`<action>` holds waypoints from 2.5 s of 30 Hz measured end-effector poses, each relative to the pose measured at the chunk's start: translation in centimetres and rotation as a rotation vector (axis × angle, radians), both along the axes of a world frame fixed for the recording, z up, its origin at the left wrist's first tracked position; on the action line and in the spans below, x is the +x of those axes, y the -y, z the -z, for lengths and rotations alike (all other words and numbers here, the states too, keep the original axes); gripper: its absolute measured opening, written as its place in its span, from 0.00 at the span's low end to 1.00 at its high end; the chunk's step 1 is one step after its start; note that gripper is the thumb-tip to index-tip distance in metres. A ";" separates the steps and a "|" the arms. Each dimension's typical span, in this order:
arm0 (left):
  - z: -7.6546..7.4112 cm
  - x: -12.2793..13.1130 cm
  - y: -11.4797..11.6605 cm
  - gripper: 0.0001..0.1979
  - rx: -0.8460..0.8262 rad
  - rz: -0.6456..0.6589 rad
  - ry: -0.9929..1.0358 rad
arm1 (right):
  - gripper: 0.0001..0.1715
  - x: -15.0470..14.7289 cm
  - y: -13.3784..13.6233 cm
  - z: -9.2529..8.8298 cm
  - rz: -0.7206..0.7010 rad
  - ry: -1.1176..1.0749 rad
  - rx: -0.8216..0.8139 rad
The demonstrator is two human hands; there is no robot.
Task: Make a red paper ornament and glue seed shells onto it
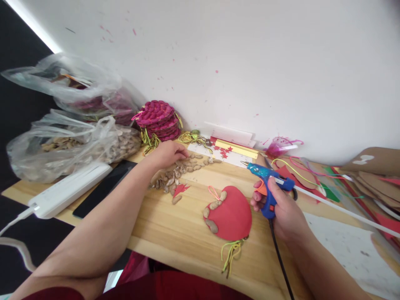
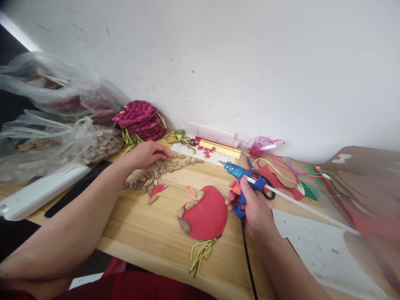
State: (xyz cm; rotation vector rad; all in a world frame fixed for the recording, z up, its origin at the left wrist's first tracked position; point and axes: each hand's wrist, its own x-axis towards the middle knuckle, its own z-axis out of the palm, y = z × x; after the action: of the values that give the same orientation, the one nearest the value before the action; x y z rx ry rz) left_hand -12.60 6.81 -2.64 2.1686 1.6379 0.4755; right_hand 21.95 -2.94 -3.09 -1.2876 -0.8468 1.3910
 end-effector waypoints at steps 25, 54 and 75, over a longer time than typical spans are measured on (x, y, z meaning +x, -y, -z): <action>-0.4 1.8 0.6 0.09 0.075 -0.160 -0.101 | 0.31 0.0 0.0 -0.1 -0.009 -0.022 -0.030; -1.6 0.4 0.6 0.17 0.005 -0.179 -0.277 | 0.32 -0.1 -0.1 -0.2 0.018 -0.016 -0.031; 0.2 1.0 -0.1 0.11 0.010 -0.271 0.029 | 0.31 0.1 -0.1 0.1 0.016 0.002 -0.019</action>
State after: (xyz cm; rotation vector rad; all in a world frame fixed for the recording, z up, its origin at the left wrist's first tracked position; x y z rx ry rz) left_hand -11.61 6.91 -2.83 1.9443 1.9261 0.5891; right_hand 22.03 -2.88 -3.17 -1.3077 -0.8247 1.3880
